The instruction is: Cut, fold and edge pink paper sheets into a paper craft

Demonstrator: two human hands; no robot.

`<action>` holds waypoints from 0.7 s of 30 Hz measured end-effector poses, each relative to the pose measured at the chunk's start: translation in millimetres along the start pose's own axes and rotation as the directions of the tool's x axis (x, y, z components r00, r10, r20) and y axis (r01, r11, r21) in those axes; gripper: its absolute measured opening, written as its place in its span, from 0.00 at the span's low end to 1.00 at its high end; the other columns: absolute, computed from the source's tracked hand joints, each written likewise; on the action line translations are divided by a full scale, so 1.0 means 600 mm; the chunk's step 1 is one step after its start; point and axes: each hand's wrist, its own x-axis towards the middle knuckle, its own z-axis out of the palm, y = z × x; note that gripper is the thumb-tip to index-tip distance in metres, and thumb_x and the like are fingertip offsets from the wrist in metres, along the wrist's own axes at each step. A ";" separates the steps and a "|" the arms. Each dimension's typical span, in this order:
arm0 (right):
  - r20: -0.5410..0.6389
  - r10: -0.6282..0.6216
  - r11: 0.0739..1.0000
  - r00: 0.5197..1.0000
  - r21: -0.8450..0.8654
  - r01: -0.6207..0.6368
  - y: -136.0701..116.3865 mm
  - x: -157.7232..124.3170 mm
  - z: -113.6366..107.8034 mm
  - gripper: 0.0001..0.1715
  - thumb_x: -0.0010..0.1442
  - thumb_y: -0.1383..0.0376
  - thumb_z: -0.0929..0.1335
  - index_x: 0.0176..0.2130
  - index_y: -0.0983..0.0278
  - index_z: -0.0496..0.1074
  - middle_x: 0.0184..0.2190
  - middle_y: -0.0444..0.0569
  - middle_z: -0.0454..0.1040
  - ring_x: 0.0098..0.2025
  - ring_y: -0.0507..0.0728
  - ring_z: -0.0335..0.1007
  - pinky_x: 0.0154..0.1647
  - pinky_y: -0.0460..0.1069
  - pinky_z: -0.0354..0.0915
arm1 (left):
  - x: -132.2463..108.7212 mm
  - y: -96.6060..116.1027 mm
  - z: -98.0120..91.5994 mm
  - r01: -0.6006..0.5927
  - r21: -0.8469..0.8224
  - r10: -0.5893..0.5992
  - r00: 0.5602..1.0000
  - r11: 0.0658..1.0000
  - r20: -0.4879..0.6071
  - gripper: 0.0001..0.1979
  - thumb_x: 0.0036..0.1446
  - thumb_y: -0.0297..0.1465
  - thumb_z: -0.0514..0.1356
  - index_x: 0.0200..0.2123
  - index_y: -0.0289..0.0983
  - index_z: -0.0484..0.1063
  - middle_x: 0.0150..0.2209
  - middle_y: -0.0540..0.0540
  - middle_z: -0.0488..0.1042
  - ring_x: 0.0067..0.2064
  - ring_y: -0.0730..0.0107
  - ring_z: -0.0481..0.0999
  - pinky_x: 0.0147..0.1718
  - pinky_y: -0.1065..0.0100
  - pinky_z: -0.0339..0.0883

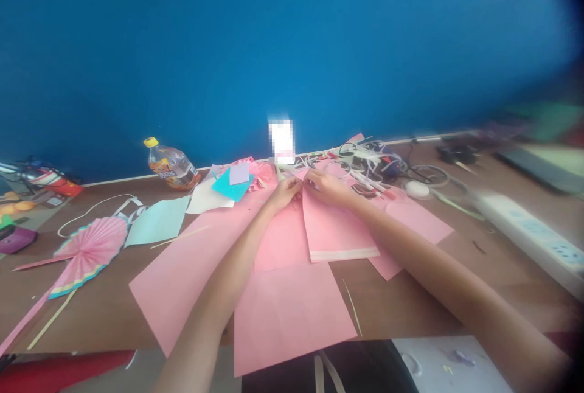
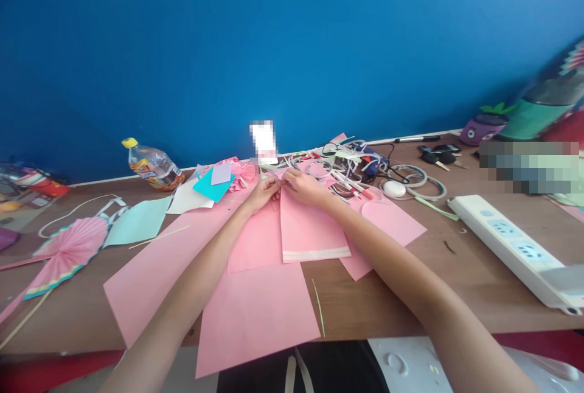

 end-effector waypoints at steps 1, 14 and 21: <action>0.007 0.020 0.999 1.000 -0.029 -0.020 -0.001 -0.001 0.000 0.07 0.63 0.67 0.59 0.38 0.64 0.65 0.37 0.52 0.69 0.33 0.54 0.62 0.29 0.47 0.51 | 0.000 0.000 0.000 0.002 -0.001 -0.002 1.000 1.000 0.001 0.18 0.56 0.44 0.57 0.32 0.33 0.67 0.24 0.50 0.67 0.25 0.78 0.67 0.25 0.74 0.60; 0.051 0.106 0.992 0.993 -0.072 -0.102 -0.013 -0.004 -0.003 0.09 0.65 0.65 0.57 0.40 0.64 0.64 0.38 0.52 0.71 0.35 0.54 0.64 0.29 0.47 0.51 | 0.000 0.003 -0.001 0.011 -0.020 -0.011 1.000 1.000 0.006 0.19 0.55 0.45 0.58 0.32 0.33 0.67 0.24 0.50 0.67 0.25 0.77 0.67 0.25 0.73 0.60; 0.070 0.121 0.986 0.990 -0.122 -0.112 -0.023 -0.005 -0.009 0.08 0.65 0.66 0.57 0.38 0.64 0.63 0.38 0.52 0.71 0.34 0.54 0.64 0.28 0.47 0.50 | 0.000 0.007 0.000 0.017 -0.010 -0.017 1.000 1.000 0.010 0.16 0.55 0.43 0.58 0.32 0.33 0.68 0.24 0.50 0.67 0.25 0.77 0.67 0.26 0.73 0.61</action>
